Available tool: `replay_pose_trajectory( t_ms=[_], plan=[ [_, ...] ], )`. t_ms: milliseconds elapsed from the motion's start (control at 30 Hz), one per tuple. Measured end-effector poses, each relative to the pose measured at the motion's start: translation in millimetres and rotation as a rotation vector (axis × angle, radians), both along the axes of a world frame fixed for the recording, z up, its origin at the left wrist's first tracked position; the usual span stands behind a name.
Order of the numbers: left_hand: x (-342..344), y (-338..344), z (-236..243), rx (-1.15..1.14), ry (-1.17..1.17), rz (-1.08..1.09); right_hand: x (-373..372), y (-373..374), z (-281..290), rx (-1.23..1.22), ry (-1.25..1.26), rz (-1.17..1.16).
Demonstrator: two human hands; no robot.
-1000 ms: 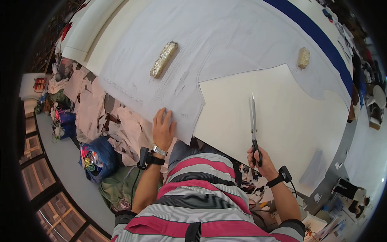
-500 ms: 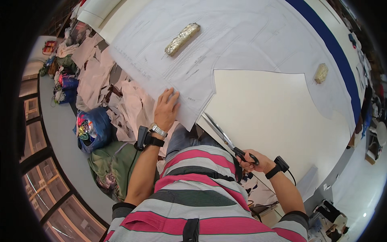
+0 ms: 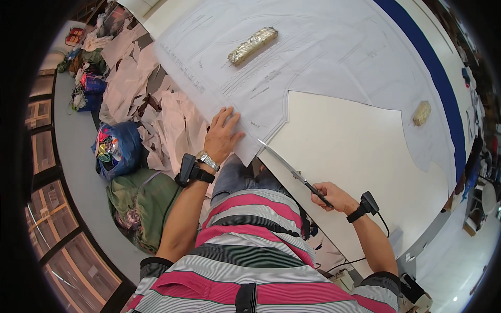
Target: Using large scissors to cut out pattern pieces from a layered stack of blue and white fabric.
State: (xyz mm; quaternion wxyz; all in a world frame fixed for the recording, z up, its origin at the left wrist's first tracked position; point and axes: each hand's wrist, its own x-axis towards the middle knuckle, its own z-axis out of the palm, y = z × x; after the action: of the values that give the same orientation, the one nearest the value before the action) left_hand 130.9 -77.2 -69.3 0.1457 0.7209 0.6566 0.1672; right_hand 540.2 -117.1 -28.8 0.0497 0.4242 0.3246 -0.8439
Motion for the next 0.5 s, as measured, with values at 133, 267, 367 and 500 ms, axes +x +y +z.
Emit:
replay_pose_trajectory(
  t_ms=[133, 267, 367, 500],
  plan=[
    [0.8, -1.9, 1.9, -0.019, -0.020, 0.022, 4.8, 16.7, 1.9, 0.012, -0.035, 0.086],
    [2.0, -1.7, 4.0, -0.043, -0.015, 0.023, 6.4, 30.2, 6.1, 0.032, -0.045, 0.130],
    [1.7, -1.5, 2.8, -0.055, -0.021, 0.030, 5.3, 34.0, 6.9, 0.060, -0.079, 0.164],
    [0.8, -2.0, 0.3, -0.046, -0.033, 0.021, 3.0, 34.2, 9.9, 0.090, -0.114, 0.181]
  ],
)
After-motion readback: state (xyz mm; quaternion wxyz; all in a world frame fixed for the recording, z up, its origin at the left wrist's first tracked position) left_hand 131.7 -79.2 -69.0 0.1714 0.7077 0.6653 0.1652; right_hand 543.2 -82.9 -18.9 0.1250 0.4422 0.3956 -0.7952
